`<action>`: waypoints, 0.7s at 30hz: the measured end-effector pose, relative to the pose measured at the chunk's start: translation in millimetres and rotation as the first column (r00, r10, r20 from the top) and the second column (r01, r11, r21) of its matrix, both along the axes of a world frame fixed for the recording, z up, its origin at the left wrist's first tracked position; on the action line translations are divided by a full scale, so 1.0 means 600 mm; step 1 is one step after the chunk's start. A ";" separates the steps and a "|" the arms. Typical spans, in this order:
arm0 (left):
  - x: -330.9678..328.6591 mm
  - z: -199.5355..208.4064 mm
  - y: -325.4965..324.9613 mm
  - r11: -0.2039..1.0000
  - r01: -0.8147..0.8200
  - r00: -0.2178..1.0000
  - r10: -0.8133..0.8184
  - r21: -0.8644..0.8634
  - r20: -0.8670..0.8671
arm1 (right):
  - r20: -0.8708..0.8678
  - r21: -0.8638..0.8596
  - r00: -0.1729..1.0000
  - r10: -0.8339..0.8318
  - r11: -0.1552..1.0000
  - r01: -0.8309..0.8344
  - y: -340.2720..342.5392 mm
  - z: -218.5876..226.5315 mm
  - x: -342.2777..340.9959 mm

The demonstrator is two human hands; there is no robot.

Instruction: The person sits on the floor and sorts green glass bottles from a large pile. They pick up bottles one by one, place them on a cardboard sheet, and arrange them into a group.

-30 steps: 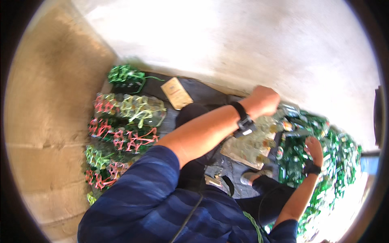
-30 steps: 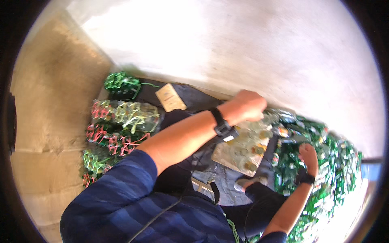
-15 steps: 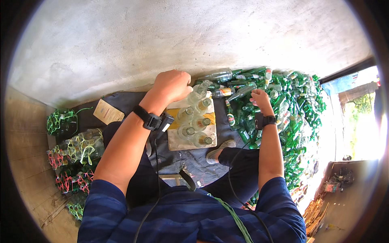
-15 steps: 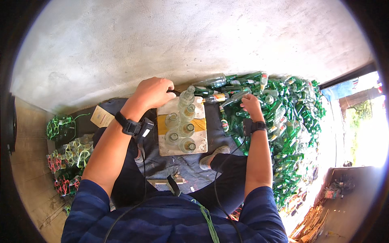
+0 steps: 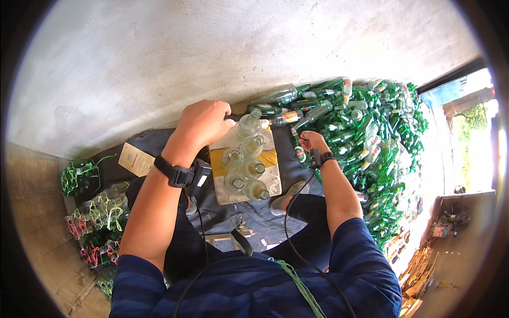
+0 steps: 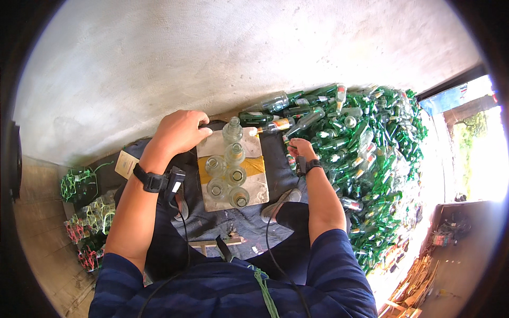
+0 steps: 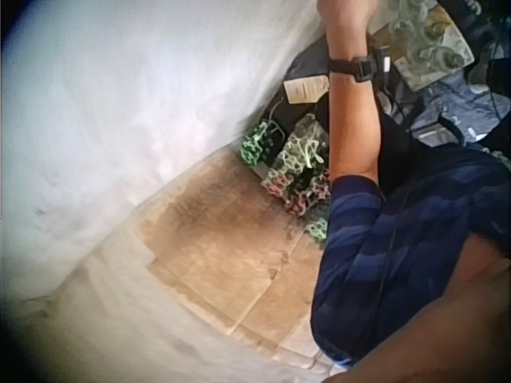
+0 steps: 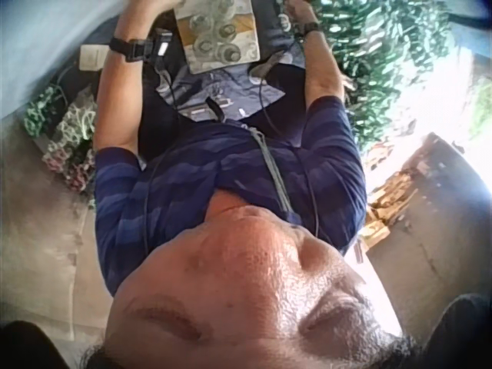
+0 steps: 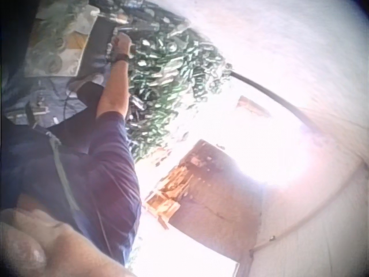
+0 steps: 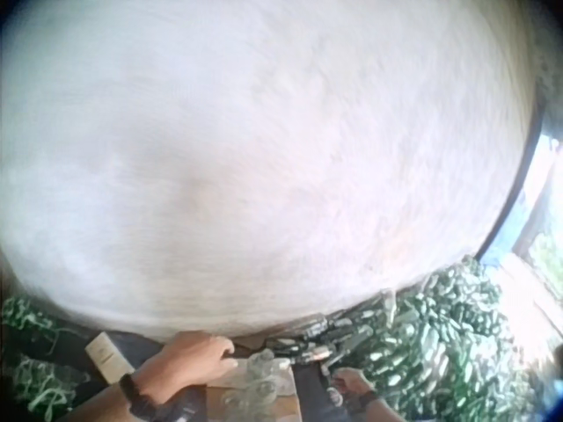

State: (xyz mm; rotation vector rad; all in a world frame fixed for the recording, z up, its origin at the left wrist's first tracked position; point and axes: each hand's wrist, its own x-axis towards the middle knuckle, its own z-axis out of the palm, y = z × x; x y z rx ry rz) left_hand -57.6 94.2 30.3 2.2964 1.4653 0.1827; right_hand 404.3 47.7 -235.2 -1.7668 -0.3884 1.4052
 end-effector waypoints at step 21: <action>0.064 -0.007 0.020 0.997 -0.046 0.993 0.039 -0.067 -0.111 | 0.148 -0.071 0.989 0.015 0.997 -0.004 0.117 -0.243 0.064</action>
